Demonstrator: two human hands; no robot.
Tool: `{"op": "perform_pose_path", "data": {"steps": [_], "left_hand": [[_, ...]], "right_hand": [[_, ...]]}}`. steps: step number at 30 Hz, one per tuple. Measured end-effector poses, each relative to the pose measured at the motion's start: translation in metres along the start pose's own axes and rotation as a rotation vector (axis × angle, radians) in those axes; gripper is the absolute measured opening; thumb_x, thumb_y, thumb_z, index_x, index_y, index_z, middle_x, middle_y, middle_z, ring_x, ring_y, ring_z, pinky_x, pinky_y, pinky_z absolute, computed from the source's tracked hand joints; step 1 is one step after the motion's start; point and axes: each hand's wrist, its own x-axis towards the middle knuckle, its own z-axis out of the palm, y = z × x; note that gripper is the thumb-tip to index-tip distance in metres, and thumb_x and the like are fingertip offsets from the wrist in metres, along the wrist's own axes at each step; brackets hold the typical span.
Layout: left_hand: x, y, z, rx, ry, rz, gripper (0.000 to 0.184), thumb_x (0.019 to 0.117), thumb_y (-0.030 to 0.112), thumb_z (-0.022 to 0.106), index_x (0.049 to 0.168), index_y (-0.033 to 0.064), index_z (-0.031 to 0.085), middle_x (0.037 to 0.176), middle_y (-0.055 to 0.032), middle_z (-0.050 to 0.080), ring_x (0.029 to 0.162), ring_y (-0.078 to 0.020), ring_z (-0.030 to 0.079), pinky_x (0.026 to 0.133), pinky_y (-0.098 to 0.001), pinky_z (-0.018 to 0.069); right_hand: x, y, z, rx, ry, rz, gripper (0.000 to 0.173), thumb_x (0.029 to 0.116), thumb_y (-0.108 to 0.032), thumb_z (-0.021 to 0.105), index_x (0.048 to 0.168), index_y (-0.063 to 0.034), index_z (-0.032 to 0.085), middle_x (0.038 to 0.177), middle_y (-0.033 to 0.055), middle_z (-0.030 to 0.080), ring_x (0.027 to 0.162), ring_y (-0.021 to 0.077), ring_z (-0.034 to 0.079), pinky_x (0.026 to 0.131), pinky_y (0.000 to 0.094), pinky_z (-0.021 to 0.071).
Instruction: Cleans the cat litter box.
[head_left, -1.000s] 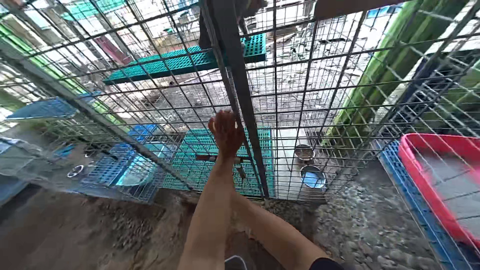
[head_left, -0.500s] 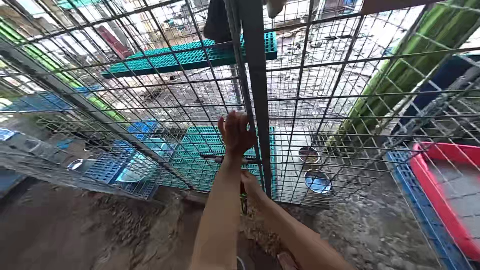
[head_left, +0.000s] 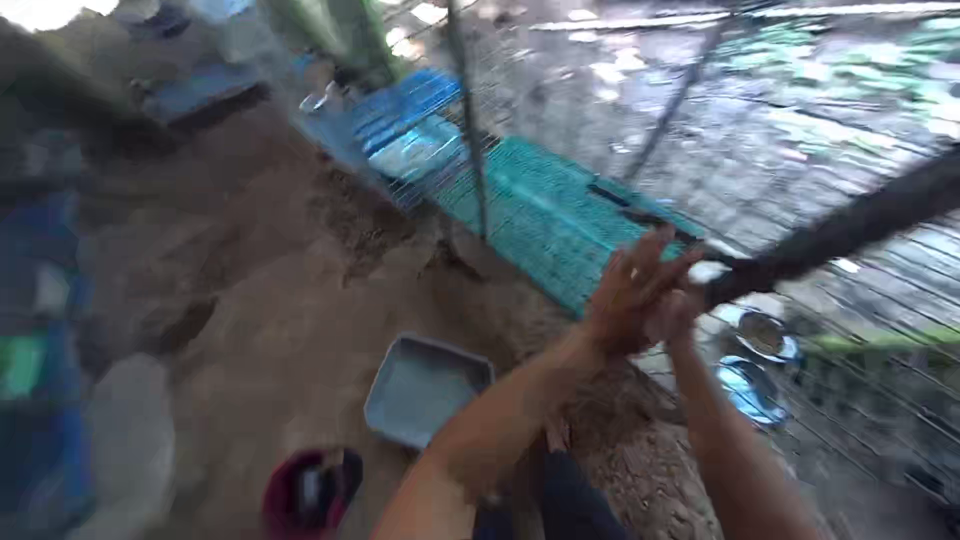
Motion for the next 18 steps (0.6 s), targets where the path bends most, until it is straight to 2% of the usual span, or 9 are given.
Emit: {"op": "perform_pose_path", "data": {"steps": [2,5,6,8,10,12,14,16,18], "left_hand": [[-0.150,-0.034,-0.031,-0.013,0.023,-0.482,0.052,0.0919,0.010,0.068,0.141,-0.0019,0.059,0.153,-0.0312,0.044,0.140,-0.0427,0.048,0.116,-0.0508,0.0409],[-0.373,-0.047,-0.085,-0.005,-0.141,-1.416,0.059,0.1005,0.023,0.062,0.155,0.0083,0.045,0.163,-0.0306,0.026,0.146,-0.0459,0.038,0.117,-0.0533,0.0384],[-0.443,-0.045,-0.096,-0.013,-0.125,-1.616,0.059,0.0998,0.022,0.063,0.154,0.0087,0.046,0.163,-0.0311,0.026,0.145,-0.0478,0.039,0.116,-0.0555,0.0388],[-0.563,-0.029,-0.112,-0.014,-0.099,-1.907,0.057,0.1007,0.022,0.063,0.153,0.0074,0.046,0.162,-0.0308,0.029,0.141,-0.0491,0.042,0.114,-0.0567,0.0404],[-0.661,-0.019,-0.118,-0.018,-0.135,-2.119,0.057,0.1028,0.024,0.060,0.155,0.0077,0.044,0.160,-0.0300,0.033,0.142,-0.0477,0.042,0.116,-0.0562,0.0382],[-0.733,-0.019,-0.115,-0.031,-0.139,-2.243,0.056,0.1032,0.025,0.059,0.154,0.0045,0.044,0.154,-0.0310,0.041,0.141,-0.0469,0.044,0.115,-0.0570,0.0383],[-0.781,-0.035,-0.112,-0.060,-0.163,-2.316,0.058,0.1028,0.023,0.059,0.154,0.0023,0.042,0.152,-0.0311,0.044,0.140,-0.0466,0.045,0.113,-0.0581,0.0404],[-0.814,-0.068,-0.098,-0.070,-0.134,-2.324,0.058,0.1026,0.021,0.059,0.155,0.0032,0.041,0.153,-0.0299,0.043,0.141,-0.0460,0.045,0.113,-0.0589,0.0407],[-0.840,-0.117,-0.076,-0.040,-0.092,-2.251,0.057,0.1045,0.022,0.056,0.158,0.0113,0.039,0.155,-0.0273,0.043,0.143,-0.0451,0.043,0.114,-0.0595,0.0395]], "right_hand": [[-0.020,0.005,0.014,0.042,0.044,0.054,0.052,0.1053,-0.010,0.051,0.144,0.0210,0.037,0.136,0.0379,0.053,0.121,0.0293,0.061,0.105,0.0324,0.0492],[-0.084,0.010,0.050,-0.075,-0.051,0.274,0.072,0.1049,-0.022,0.057,0.157,0.0108,0.020,0.154,0.0347,0.039,0.137,0.0326,0.050,0.114,0.0360,0.0419],[-0.114,0.020,0.072,-0.127,-0.140,0.316,0.073,0.1039,-0.021,0.059,0.157,0.0110,0.021,0.154,0.0360,0.038,0.138,0.0356,0.048,0.116,0.0386,0.0401],[-0.186,0.045,0.128,-0.263,-0.493,0.321,0.068,0.1039,-0.017,0.058,0.155,0.0129,0.024,0.146,0.0407,0.043,0.131,0.0437,0.052,0.112,0.0488,0.0423],[-0.269,0.065,0.198,-0.336,-0.912,0.210,0.056,0.1024,-0.010,0.059,0.147,0.0157,0.039,0.135,0.0416,0.052,0.121,0.0495,0.057,0.105,0.0570,0.0459],[-0.355,0.068,0.274,-0.403,-1.302,0.051,0.052,0.0992,-0.011,0.065,0.143,0.0125,0.049,0.140,0.0373,0.053,0.129,0.0480,0.055,0.110,0.0555,0.0451],[-0.437,0.048,0.350,-0.477,-1.647,-0.109,0.054,0.0989,-0.017,0.067,0.145,0.0062,0.051,0.148,0.0338,0.048,0.137,0.0459,0.050,0.114,0.0530,0.0427],[-0.517,0.025,0.419,-0.527,-1.864,-0.320,0.054,0.1001,-0.022,0.065,0.148,-0.0010,0.051,0.151,0.0276,0.048,0.140,0.0405,0.048,0.116,0.0514,0.0413],[-0.589,0.013,0.473,-0.524,-1.960,-0.624,0.054,0.0991,-0.018,0.063,0.150,-0.0051,0.050,0.154,0.0237,0.047,0.143,0.0381,0.046,0.117,0.0532,0.0398]]}}
